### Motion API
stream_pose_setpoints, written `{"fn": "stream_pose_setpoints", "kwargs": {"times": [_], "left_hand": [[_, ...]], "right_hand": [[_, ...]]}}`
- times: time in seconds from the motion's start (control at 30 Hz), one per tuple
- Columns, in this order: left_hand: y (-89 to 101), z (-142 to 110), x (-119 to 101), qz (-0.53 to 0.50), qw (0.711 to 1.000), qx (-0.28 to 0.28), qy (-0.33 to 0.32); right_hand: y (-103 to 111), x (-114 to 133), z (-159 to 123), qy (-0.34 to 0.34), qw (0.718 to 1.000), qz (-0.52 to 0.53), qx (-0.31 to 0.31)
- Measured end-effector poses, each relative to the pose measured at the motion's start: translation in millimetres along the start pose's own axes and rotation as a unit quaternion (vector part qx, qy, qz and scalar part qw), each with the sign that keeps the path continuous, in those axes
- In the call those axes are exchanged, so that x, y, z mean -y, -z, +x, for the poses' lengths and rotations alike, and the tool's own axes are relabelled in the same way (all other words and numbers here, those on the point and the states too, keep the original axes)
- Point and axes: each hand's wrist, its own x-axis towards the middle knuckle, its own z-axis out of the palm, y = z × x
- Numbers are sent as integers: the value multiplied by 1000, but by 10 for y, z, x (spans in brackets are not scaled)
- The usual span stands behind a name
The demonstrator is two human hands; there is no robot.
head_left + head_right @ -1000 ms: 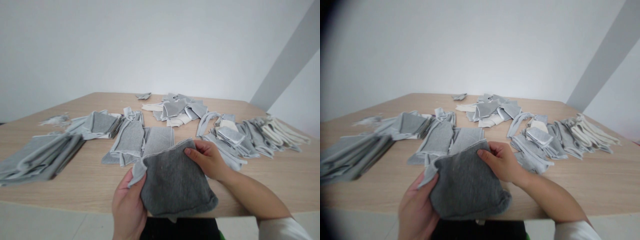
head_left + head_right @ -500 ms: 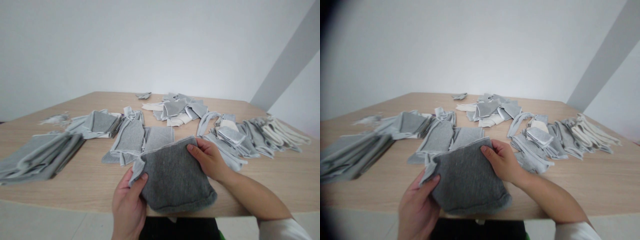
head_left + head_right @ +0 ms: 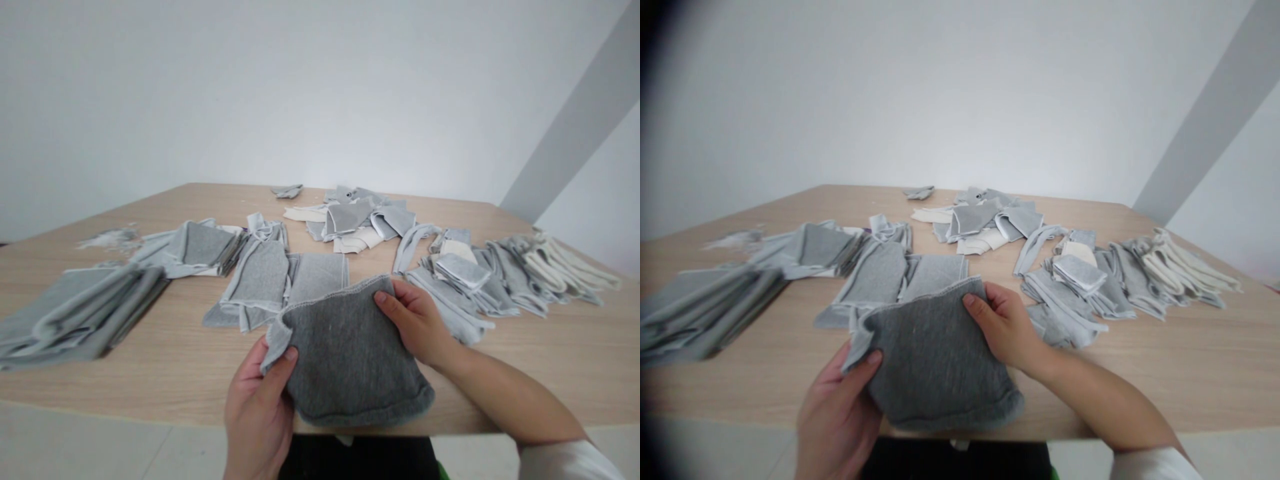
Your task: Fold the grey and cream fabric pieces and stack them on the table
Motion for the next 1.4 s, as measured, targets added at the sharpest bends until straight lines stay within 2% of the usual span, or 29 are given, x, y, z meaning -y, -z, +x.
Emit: {"fn": "stream_pose_setpoints", "kwargs": {"times": [0.17, 0.33, 0.43, 0.57, 0.67, 0.87, 1.03, 1.17, 1.27, 1.4], "left_hand": [[-4, 11, -15, -16, 1000, -21, -3], [-32, 35, -48, -11, 998, -61, -4], [-56, 65, -43, -11, 997, -80, -7], [-73, 87, -38, -18, 993, -115, -30], [-77, 79, -57, -20, 993, -116, -28], [-74, 66, -89, -17, 996, -87, -24], [-14, 61, -55, -33, 997, -61, -18], [131, 44, 15, -50, 999, 5, 1], [226, 5, 50, -28, 997, 74, 26], [225, -89, 24, -8, 990, 106, 87]], "right_hand": [[-2, -158, -113, -37, 995, 71, 67], [25, -336, -334, 12, 978, 106, 178], [0, -387, -449, 12, 969, 120, 215], [-59, -344, -526, -17, 960, 85, 265], [-90, -294, -548, -26, 956, 21, 293], [-83, -309, -628, -56, 958, -69, 273], [-110, -291, -663, -57, 976, 9, 208], [-156, -201, -655, -2, 985, 48, 163], [-151, -146, -654, 11, 987, 43, 153], [-99, -156, -663, 15, 991, 44, 124]]}}
